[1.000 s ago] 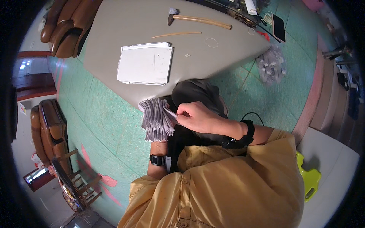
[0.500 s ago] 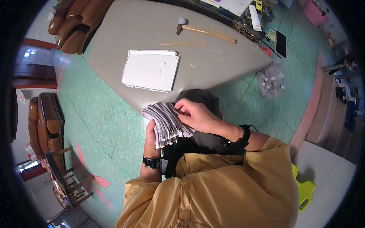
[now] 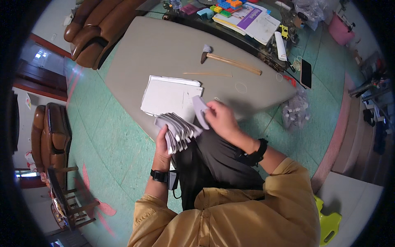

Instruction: The person takes a bundle of white paper or fabric strips out of a plastic bag, sorts them, and uses a hammer to flatten or join specific pieces on a white board.

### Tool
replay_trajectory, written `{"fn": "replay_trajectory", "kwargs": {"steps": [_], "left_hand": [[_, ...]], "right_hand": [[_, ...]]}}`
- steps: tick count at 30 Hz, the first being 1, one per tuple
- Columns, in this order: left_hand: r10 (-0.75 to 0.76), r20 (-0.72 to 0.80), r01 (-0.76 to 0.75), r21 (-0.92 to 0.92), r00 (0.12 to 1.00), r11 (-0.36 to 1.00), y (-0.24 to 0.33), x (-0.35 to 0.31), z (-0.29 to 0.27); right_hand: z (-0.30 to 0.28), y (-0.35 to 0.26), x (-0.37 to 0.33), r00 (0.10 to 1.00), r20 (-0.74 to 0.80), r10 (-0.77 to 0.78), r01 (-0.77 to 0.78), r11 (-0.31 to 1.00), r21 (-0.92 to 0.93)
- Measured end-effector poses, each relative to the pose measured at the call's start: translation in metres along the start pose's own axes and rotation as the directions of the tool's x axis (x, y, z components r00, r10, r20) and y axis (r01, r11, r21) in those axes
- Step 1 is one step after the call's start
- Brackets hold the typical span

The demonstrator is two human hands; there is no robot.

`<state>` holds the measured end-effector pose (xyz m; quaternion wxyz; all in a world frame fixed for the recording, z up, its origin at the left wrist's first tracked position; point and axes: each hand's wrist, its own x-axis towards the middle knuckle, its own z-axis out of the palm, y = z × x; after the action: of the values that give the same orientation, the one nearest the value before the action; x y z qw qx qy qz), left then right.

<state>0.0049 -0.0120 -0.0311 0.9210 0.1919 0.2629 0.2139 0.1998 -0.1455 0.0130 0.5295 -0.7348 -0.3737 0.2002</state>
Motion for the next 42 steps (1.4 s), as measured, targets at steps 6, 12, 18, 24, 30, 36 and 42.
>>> {"fn": "replay_trajectory", "kwargs": {"steps": [6, 12, 18, 24, 30, 36, 42], "left_hand": [[0.067, -0.147, -0.018, 0.308, 0.987, 0.951, 0.044, 0.065, -0.008], [0.283, -0.169, -0.183, 0.447, 0.944, 0.876, 0.083, 0.115, -0.023], [0.414, -0.371, 0.031, 0.775, 0.832, 0.631, 0.101, 0.140, -0.047], [0.421, -0.358, 0.072, 0.826, 0.834, 0.560, 0.103, 0.137, -0.050], [0.878, -0.029, -0.013, 0.999, 0.478, 0.040, 0.090, 0.110, -0.032], [0.137, 0.094, -0.137, 0.924, 0.986, 0.357, 0.029, 0.062, 0.042], [-0.109, 0.071, -0.007, 0.868, 0.992, 0.497, 0.023, 0.055, 0.043]], "right_hand": [[-0.020, 0.094, 0.045, 0.865, 0.296, 0.406, -0.487, 0.820, 0.300], [-0.017, 0.116, 0.062, 0.867, 0.333, 0.370, -0.459, 0.854, 0.246], [-0.002, 0.118, 0.066, 0.923, 0.237, 0.304, -0.305, 0.952, -0.036], [-0.001, 0.113, 0.065, 0.990, 0.126, 0.065, -0.042, 0.983, -0.180], [-0.016, 0.098, 0.072, 0.949, 0.231, 0.213, -0.207, 0.977, -0.053], [-0.011, 0.052, 0.075, 0.774, 0.627, 0.094, -0.357, 0.882, 0.309], [0.003, 0.023, 0.074, 0.656, 0.729, 0.193, -0.478, 0.854, 0.204]]}}
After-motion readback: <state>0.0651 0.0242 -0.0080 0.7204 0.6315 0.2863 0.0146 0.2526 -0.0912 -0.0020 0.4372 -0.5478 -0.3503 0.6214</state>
